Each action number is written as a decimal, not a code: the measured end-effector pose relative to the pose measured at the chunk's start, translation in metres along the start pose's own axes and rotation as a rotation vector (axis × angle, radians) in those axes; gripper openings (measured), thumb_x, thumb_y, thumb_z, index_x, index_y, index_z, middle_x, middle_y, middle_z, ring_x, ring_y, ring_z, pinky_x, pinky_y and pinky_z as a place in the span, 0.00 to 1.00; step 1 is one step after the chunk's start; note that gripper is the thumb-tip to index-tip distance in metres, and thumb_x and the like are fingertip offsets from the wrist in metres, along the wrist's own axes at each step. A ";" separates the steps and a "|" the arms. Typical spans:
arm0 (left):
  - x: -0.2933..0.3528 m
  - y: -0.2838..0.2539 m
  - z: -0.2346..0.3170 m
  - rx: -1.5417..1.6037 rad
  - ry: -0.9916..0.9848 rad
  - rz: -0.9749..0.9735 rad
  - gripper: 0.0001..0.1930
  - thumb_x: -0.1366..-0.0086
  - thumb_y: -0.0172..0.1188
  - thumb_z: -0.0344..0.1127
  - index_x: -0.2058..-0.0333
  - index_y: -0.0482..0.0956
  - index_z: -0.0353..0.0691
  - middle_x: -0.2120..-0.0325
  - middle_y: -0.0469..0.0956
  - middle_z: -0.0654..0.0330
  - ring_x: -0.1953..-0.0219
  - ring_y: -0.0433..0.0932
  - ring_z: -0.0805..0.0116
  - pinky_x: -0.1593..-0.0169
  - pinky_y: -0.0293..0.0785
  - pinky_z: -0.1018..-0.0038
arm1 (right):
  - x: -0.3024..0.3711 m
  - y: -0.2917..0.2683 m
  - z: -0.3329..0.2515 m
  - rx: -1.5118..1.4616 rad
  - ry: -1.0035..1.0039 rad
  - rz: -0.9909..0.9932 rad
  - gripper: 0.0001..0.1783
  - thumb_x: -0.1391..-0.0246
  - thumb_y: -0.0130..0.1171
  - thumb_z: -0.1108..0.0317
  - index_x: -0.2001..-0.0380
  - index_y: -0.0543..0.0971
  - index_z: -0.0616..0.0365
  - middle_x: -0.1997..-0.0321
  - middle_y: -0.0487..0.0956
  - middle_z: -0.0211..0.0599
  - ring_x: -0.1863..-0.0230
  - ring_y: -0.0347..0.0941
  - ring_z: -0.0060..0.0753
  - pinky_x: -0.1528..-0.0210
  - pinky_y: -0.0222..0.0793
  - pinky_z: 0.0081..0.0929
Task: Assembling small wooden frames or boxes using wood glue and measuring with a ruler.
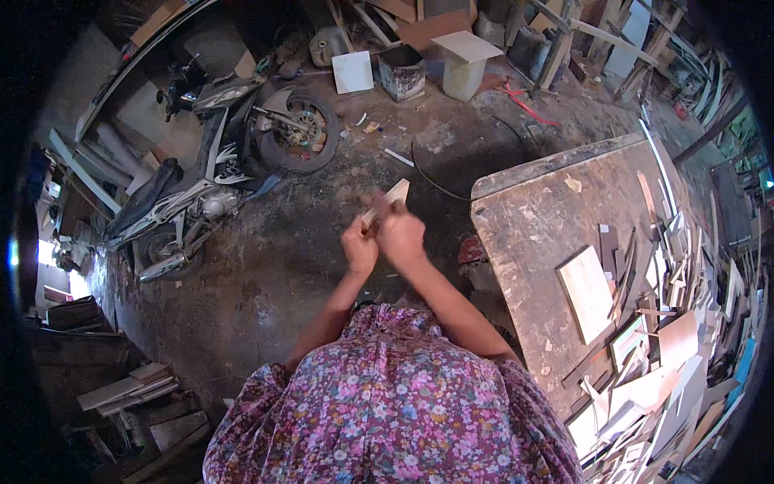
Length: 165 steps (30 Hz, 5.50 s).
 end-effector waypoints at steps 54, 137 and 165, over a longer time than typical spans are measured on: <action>-0.004 -0.021 0.010 0.239 -0.047 -0.391 0.14 0.48 0.55 0.30 0.63 0.65 0.34 0.74 0.73 0.52 0.70 0.74 0.63 0.66 0.67 0.69 | -0.011 -0.049 0.019 -0.333 -0.038 0.105 0.18 0.56 0.54 0.76 0.57 0.74 0.57 0.57 0.75 0.39 0.60 0.72 0.39 0.59 0.68 0.28; 0.066 0.062 0.085 0.067 0.065 0.094 0.08 0.46 0.52 0.29 0.67 0.70 0.34 0.74 0.75 0.45 0.69 0.75 0.47 0.68 0.69 0.62 | 0.044 -0.071 0.078 -0.318 -0.190 0.089 0.15 0.54 0.50 0.71 0.61 0.77 0.53 0.68 0.77 0.44 0.73 0.73 0.44 0.69 0.71 0.33; 0.069 0.062 0.095 0.136 -0.021 0.066 0.08 0.48 0.51 0.25 0.67 0.70 0.33 0.75 0.75 0.47 0.69 0.77 0.56 0.67 0.69 0.67 | 0.026 -0.068 0.117 -0.248 -0.080 0.133 0.17 0.56 0.49 0.71 0.60 0.77 0.49 0.64 0.76 0.45 0.72 0.74 0.45 0.74 0.71 0.37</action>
Point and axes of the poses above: each hand's wrist, its own x-axis away from the middle knuckle, its own y-axis out of the palm, z = x × y, the point moved 1 cm from there along -x, towards the middle knuckle
